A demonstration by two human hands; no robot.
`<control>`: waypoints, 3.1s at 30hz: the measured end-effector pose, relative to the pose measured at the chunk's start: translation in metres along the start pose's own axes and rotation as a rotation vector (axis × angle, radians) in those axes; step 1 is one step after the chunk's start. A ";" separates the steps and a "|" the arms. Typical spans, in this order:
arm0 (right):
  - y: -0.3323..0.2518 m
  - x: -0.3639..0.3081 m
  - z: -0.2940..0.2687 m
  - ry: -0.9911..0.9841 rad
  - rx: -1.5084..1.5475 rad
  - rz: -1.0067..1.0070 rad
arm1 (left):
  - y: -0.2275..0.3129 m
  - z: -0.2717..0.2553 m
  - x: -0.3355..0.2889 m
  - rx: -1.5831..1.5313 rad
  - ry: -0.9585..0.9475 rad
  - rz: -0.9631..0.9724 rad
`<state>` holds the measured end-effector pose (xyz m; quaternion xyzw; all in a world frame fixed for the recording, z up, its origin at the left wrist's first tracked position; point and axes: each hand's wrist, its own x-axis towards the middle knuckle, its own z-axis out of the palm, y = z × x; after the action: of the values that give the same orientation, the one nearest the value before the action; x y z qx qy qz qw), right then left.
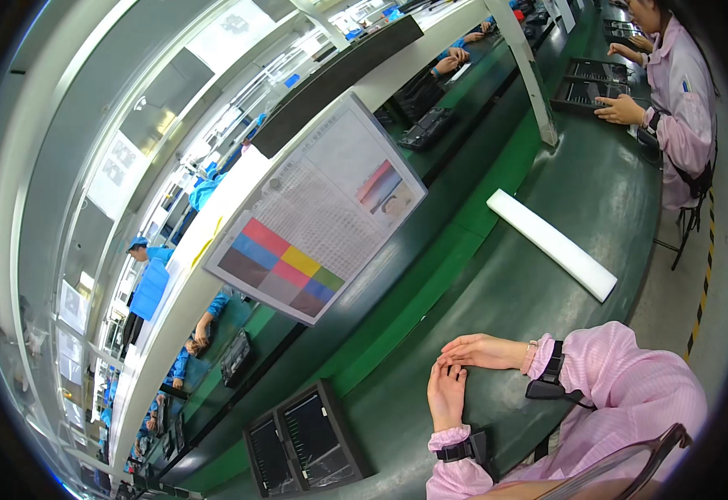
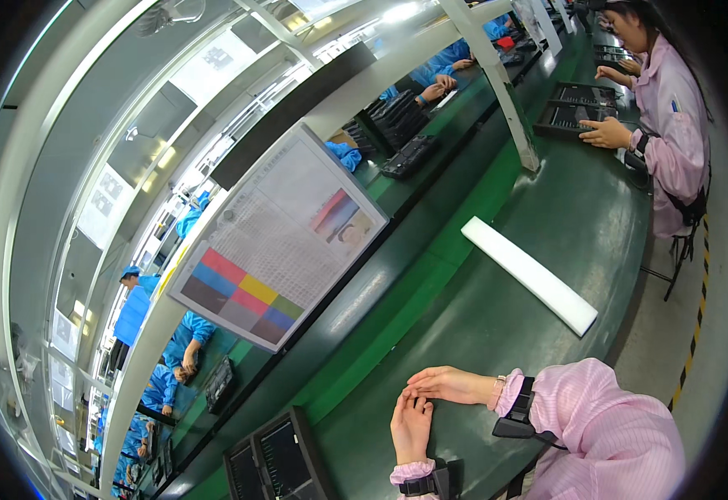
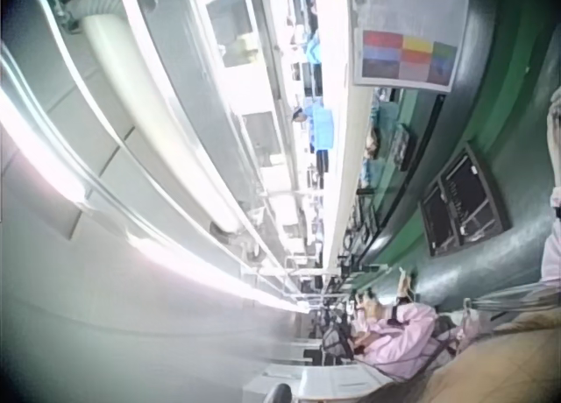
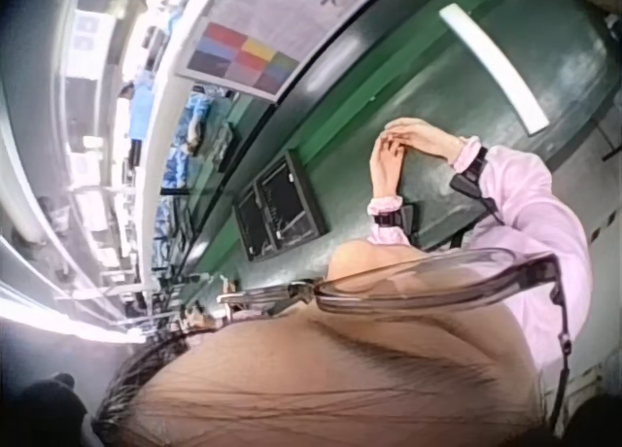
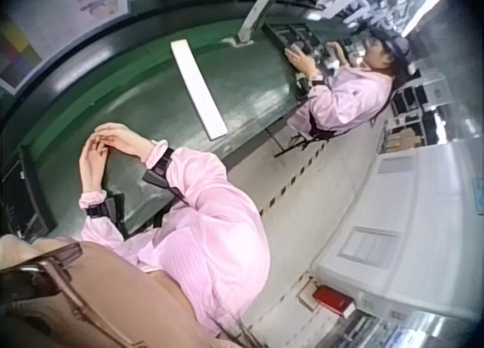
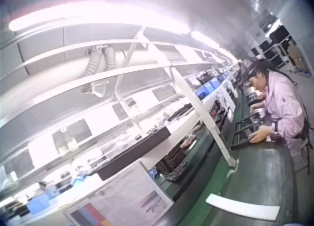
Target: The worker is using a tablet and an instruction sheet to inspect small plastic components on a factory assembly line.
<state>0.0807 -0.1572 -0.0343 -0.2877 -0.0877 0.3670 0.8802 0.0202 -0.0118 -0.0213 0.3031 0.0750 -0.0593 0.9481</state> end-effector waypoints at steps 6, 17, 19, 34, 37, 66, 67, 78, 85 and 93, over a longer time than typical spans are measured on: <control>-0.005 -0.003 0.005 0.020 -0.007 0.003 | -0.002 0.001 -0.001 0.016 -0.002 -0.006; -0.006 -0.005 0.004 0.051 0.052 0.001 | -0.001 0.000 -0.003 -0.025 -0.009 0.009; -0.006 -0.005 0.004 0.057 0.036 -0.004 | -0.002 -0.001 -0.002 -0.024 -0.010 0.002; -0.010 -0.008 0.012 0.051 0.008 -0.009 | -0.004 -0.003 -0.001 -0.043 -0.007 0.005; -0.010 -0.008 0.012 0.051 0.007 -0.015 | -0.004 -0.003 -0.001 -0.048 0.016 0.005; -0.010 -0.008 0.011 0.042 -0.003 -0.028 | -0.003 -0.003 -0.001 -0.032 -0.008 0.009; -0.010 -0.008 0.011 0.047 -0.008 -0.027 | -0.003 -0.002 -0.001 -0.035 -0.011 0.006; -0.009 -0.007 0.008 0.042 -0.008 -0.027 | -0.005 -0.003 -0.001 -0.021 -0.009 0.014; -0.009 -0.007 0.009 0.022 -0.010 -0.032 | -0.004 -0.003 -0.001 -0.022 -0.016 0.009; -0.011 -0.008 0.012 0.012 -0.015 -0.041 | -0.004 -0.003 -0.001 -0.008 -0.016 0.010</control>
<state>0.0769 -0.1636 -0.0182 -0.2950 -0.0909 0.3464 0.8858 0.0188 -0.0134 -0.0254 0.2991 0.0660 -0.0565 0.9503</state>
